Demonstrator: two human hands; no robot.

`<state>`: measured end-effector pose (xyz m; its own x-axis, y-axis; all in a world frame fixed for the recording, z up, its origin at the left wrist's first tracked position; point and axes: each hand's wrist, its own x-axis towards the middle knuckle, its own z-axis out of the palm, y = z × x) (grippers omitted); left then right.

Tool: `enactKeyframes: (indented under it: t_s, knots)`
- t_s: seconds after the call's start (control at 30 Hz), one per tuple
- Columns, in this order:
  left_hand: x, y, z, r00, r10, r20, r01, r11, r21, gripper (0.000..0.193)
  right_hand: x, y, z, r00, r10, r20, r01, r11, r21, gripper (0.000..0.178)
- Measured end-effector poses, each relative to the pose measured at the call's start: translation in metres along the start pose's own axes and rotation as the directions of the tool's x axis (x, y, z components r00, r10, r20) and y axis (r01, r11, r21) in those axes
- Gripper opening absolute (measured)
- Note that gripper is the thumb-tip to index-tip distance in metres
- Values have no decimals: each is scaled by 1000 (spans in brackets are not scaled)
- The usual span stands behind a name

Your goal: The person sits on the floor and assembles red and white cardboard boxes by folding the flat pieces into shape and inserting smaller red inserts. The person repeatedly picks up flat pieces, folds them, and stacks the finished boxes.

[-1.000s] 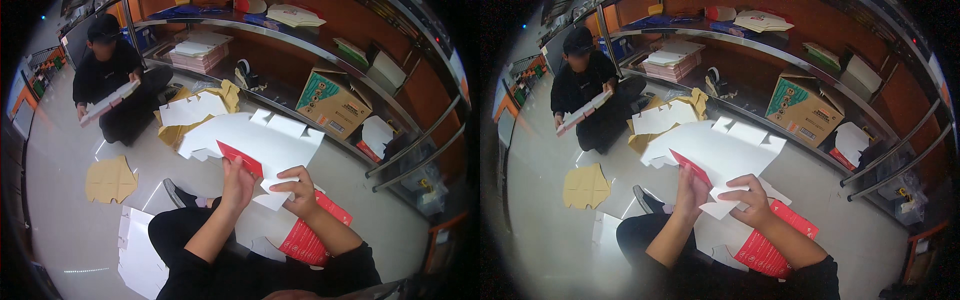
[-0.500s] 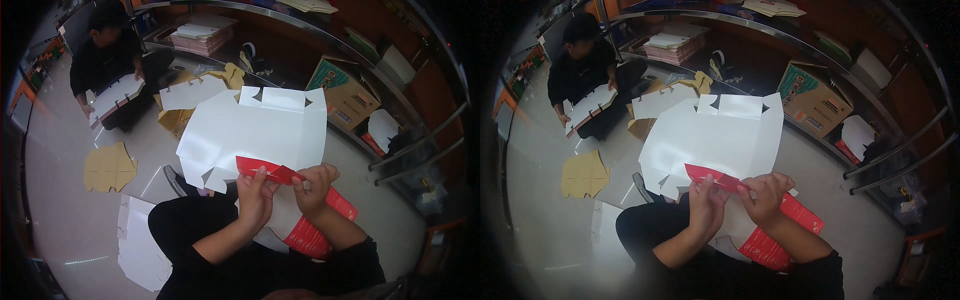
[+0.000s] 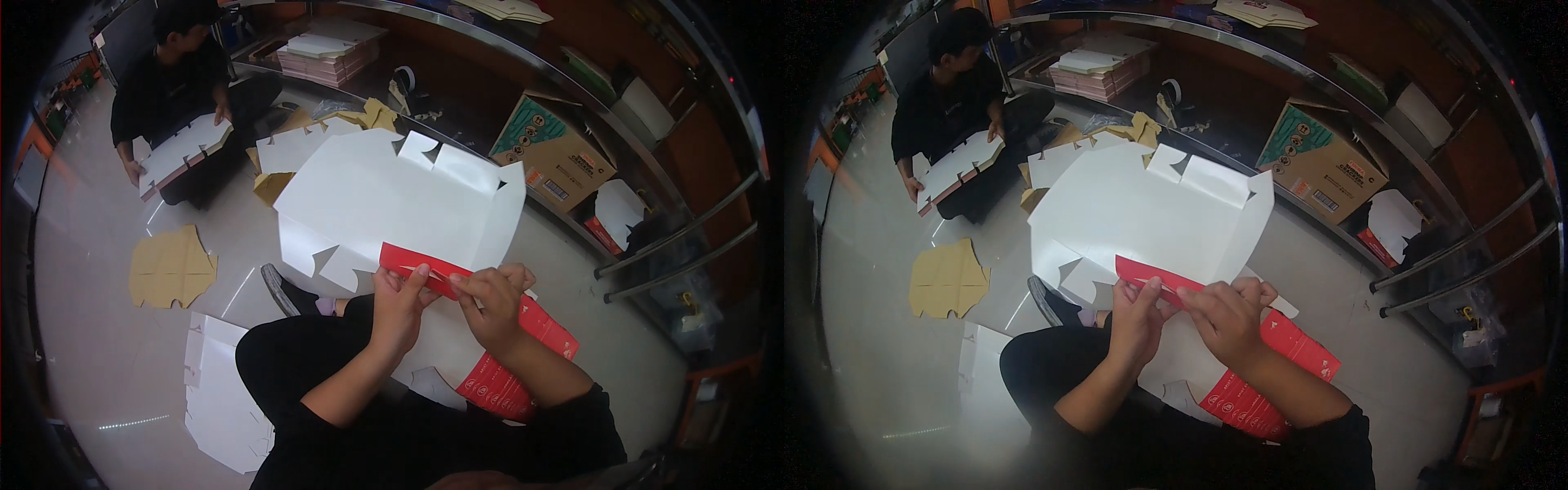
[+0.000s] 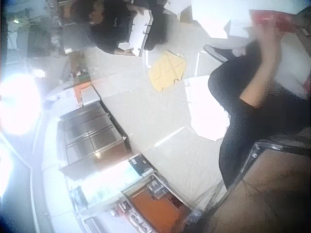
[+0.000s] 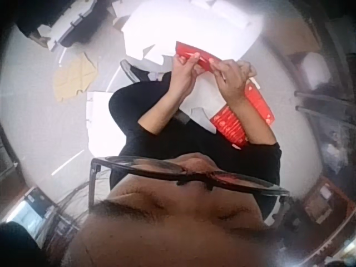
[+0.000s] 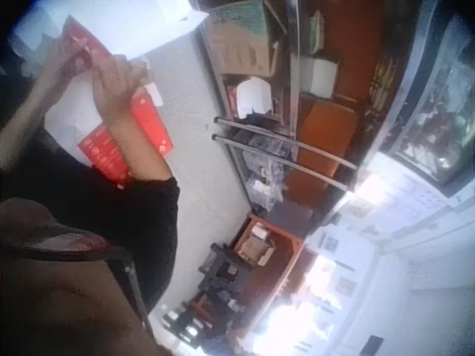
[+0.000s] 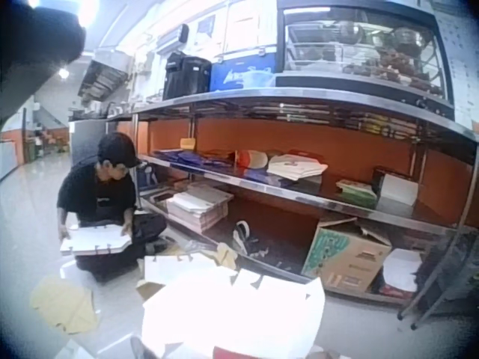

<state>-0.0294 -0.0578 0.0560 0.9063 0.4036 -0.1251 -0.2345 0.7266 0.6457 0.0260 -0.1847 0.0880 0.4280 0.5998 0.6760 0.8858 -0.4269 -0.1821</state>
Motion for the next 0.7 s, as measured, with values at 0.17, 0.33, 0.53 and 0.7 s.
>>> enactKeyframes:
  t_s: [0.17, 0.33, 0.53, 0.7]
  knots:
    - [-5, -14, -1, 985, 171, 1, -170, 979, -108, 53, 0, -1, 5, 998, 51, 35, -53, 997, 48, 24]
    - [8, -25, -14, 936, 347, 66, -347, 938, -12, 88, 0, 4, 11, 986, -31, 164, -41, 908, 417, 27]
    - [26, 3, -43, 902, 407, 143, -394, 643, 656, 85, 4, 14, 10, 955, 93, 281, -270, 662, 699, 41]
    - [36, 45, -44, 630, 436, 643, -607, -240, 757, 70, -7, 21, 20, 945, 217, 245, -311, 364, 878, 60]
